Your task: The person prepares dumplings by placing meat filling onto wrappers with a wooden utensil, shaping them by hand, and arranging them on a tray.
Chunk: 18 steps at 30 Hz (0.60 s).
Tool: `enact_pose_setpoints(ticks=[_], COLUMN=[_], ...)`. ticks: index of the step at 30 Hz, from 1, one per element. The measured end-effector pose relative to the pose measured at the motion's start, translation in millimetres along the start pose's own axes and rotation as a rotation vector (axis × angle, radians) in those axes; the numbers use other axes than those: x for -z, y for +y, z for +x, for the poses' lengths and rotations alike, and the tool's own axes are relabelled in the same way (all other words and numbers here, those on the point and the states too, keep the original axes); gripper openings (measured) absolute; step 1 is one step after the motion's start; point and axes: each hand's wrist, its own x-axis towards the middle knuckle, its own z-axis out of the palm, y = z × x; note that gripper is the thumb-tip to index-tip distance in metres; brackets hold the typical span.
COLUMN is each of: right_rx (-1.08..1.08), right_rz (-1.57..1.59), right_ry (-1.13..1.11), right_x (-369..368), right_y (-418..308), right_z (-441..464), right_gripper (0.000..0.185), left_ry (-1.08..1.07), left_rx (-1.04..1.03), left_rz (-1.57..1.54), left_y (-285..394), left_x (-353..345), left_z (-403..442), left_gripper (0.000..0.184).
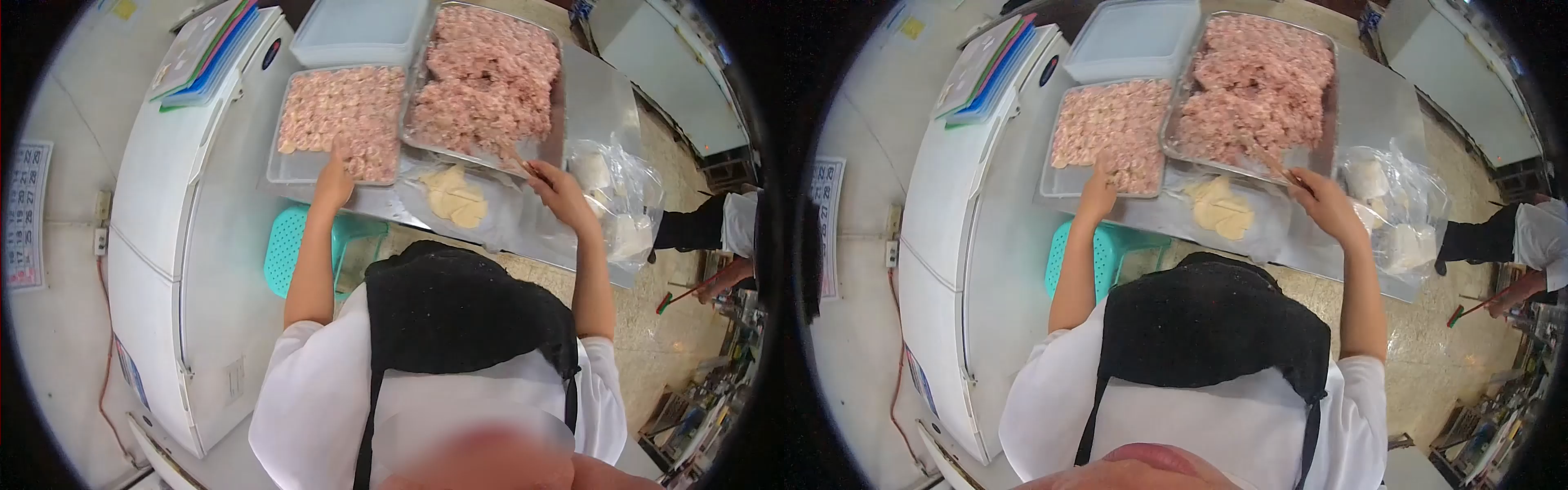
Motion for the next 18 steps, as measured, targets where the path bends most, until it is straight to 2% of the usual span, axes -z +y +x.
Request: enact_pose_setpoints(ticks=[3, 6, 9, 12, 15, 18], right_rx=[0.375, 0.125, 0.253, 0.516, 0.354, 0.445], right_rz=[-0.510, -0.850, -0.967, -0.831, -0.976, -0.830], right_ry=[0.087, 0.071, 0.055, 0.021, -0.081, 0.063], right_x=[42.7, 75.3, 34.0, 5.0, 34.8, 65.8], right_y=[45.7, 20.7, 58.5, 43.1, 37.6, 41.2], right_z=[34.0, 57.1, 74.5, 40.8, 44.2, 61.6], right_gripper=[0.026, 0.024, 0.027, 0.015, 0.015, 0.013], left_ry=[-0.094, -0.029, -0.064, -0.070, -0.014, 0.053], left_rx=[0.240, 0.147, 0.212, 0.356, 0.500, 0.590], left_rz=[0.027, 0.099, 0.231, 0.386, 0.444, 0.346], left_y=[44.3, 43.2, 32.7, 37.7, 12.7, -0.1], left_x=[10.8, 1.4, -5.8, -2.1, 5.9, 8.0], left_z=[-2.6, -10.3, -10.4, -9.7, 0.3, 11.5], left_gripper=[0.074, 0.073, 0.073, 0.073, 0.075, 0.076])
